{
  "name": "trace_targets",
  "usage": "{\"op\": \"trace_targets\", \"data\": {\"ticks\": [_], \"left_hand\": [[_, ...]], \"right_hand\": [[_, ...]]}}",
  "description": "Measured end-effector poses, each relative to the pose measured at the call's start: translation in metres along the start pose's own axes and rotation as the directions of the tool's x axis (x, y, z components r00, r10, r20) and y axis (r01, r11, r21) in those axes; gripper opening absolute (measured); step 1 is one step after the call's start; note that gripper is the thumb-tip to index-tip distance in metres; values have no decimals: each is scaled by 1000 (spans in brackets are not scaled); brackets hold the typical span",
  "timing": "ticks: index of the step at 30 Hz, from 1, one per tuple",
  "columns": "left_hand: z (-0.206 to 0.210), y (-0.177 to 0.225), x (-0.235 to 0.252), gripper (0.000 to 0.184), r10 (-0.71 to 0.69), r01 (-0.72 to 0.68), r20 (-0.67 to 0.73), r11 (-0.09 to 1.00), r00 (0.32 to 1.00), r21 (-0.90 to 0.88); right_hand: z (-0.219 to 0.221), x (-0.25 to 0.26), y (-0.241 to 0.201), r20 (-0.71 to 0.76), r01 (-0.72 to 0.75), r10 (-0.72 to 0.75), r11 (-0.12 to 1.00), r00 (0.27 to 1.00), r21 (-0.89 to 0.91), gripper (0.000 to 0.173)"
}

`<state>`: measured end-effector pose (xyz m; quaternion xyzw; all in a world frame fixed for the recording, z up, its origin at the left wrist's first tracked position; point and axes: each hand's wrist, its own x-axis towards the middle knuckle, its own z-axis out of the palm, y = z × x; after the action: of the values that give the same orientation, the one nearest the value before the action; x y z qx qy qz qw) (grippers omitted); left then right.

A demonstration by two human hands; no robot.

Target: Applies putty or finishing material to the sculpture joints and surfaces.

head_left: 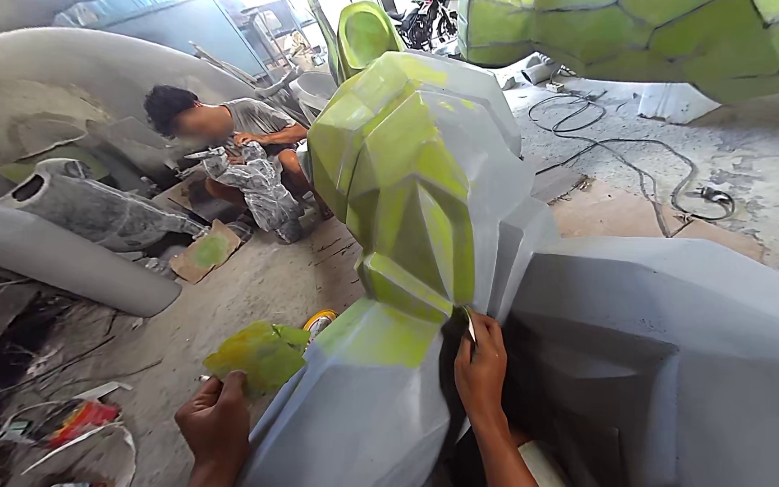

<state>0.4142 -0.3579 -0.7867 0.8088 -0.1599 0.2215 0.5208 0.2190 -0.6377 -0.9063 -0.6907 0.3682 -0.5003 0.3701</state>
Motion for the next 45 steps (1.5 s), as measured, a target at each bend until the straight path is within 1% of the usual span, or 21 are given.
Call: {"op": "trace_targets", "data": {"ticks": [3, 5, 11, 14, 16, 18, 20, 22, 26, 29, 35, 41, 45], "left_hand": [[1, 3, 0, 22, 10, -10, -11, 1000, 1000, 3], [1, 3, 0, 21, 7, -7, -8, 1000, 1000, 5], [1, 2, 0, 21, 16, -16, -5, 1000, 1000, -9], [0, 2, 1, 22, 12, -12, -18, 1000, 1000, -2], [1, 2, 1, 22, 9, -9, -16, 1000, 1000, 0], [1, 1, 0, 23, 14, -14, -15, 1000, 1000, -6], [1, 1, 0, 22, 15, -15, -18, 1000, 1000, -9], [0, 1, 1, 23, 15, -15, -17, 1000, 1000, -10], [0, 1, 0, 23, 10, -10, -12, 1000, 1000, -3], [0, 2, -1, 21, 8, -8, -6, 1000, 1000, -14], [1, 2, -1, 22, 10, -10, -9, 1000, 1000, -18], [1, 3, 0, 21, 2, -2, -18, 999, 1000, -35], [1, 2, 1, 22, 0, 0, -18, 1000, 1000, -29]], "right_hand": [[14, 1, -8, 34, -31, 32, 999, 999, -21, 35], [15, -3, -8, 41, -39, 39, 999, 998, -4, 34], [4, -10, 1, 73, 68, -73, 995, 995, 71, 35], [-5, 1, -2, 98, 197, -194, 980, 976, -19, 36], [-9, 6, -6, 158, 277, -257, 953, 953, -121, 43], [-7, 6, -8, 203, 334, -296, 924, 933, -186, 45], [-3, 4, -8, 220, 364, -315, 900, 923, -238, 44], [-2, 0, -7, 217, 376, -325, 890, 920, -259, 42], [-2, 2, -5, 173, 397, -365, 891, 915, -220, 45], [2, 4, -4, 205, 394, -350, 886, 914, -244, 44], [1, 1, 0, 239, 393, -330, 870, 913, -298, 50], [-3, -1, 4, 225, 384, -325, 867, 919, -317, 51], [-2, 0, 2, 207, 391, -341, 874, 917, -290, 50]]}}
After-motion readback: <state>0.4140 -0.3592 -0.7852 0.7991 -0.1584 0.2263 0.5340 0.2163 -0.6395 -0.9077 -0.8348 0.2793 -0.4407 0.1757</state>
